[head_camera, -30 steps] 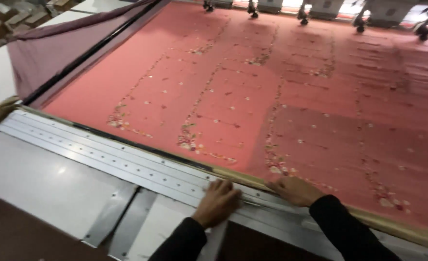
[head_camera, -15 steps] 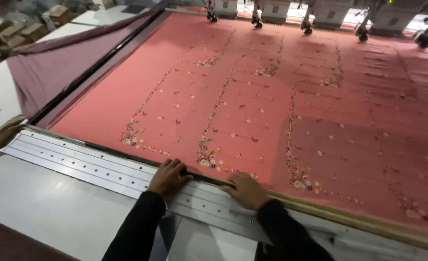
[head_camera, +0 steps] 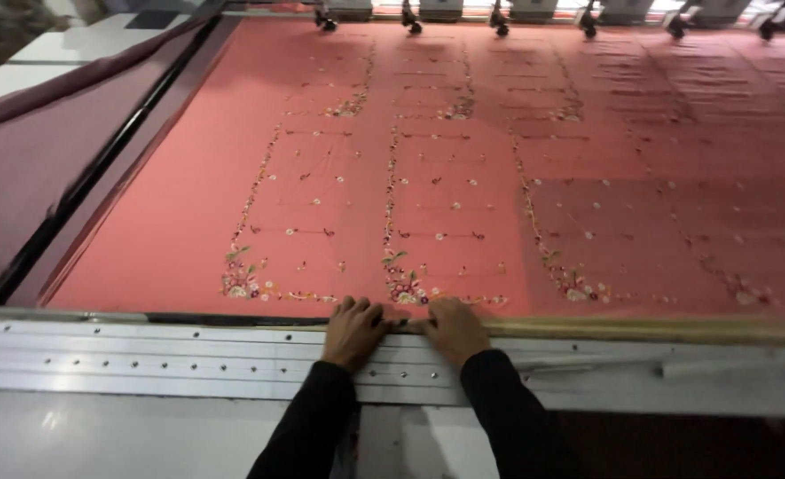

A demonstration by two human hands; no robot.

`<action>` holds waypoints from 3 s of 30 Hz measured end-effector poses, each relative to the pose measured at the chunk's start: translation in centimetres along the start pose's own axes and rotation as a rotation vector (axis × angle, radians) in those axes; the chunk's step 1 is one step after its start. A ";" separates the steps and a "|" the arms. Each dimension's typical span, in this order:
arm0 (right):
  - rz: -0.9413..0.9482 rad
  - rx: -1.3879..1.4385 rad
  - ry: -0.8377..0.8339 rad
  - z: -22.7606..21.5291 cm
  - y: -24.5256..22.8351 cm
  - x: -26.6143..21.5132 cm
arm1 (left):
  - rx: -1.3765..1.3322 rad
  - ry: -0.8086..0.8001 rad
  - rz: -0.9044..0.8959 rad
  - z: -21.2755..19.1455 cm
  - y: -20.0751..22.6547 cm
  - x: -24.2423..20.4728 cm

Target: The person adjusts a large piece of pink floral fabric on an industrial embroidery machine, smoothing it along the edge and securing it with a metal bar. They then fold a section of the fabric over the bar and walk away from the machine.

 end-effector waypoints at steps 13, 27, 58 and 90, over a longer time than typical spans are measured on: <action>0.455 0.083 -0.112 -1.6 -6.9 2.2 | -0.144 0.136 0.105 -8.2 -0.2 -7.1; -0.065 -0.014 -0.134 16.0 -21.1 10.9 | -0.096 -0.102 0.042 -9.7 -29.1 -8.4; -0.419 -0.249 0.259 23.2 -19.7 14.4 | -0.055 -0.098 0.095 -5.6 -31.8 -7.2; 0.310 0.134 -0.348 14.4 -29.5 15.0 | 0.090 -0.083 0.030 -14.9 -49.0 -17.4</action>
Point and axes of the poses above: each hand's wrist, its own x-axis towards the middle knuckle, its own z-axis out of the palm, y = z × x, the point moved 1 cm from there along x, towards the middle knuckle, and after that the axes turned 13 degrees about x, right-handed, at the moved point
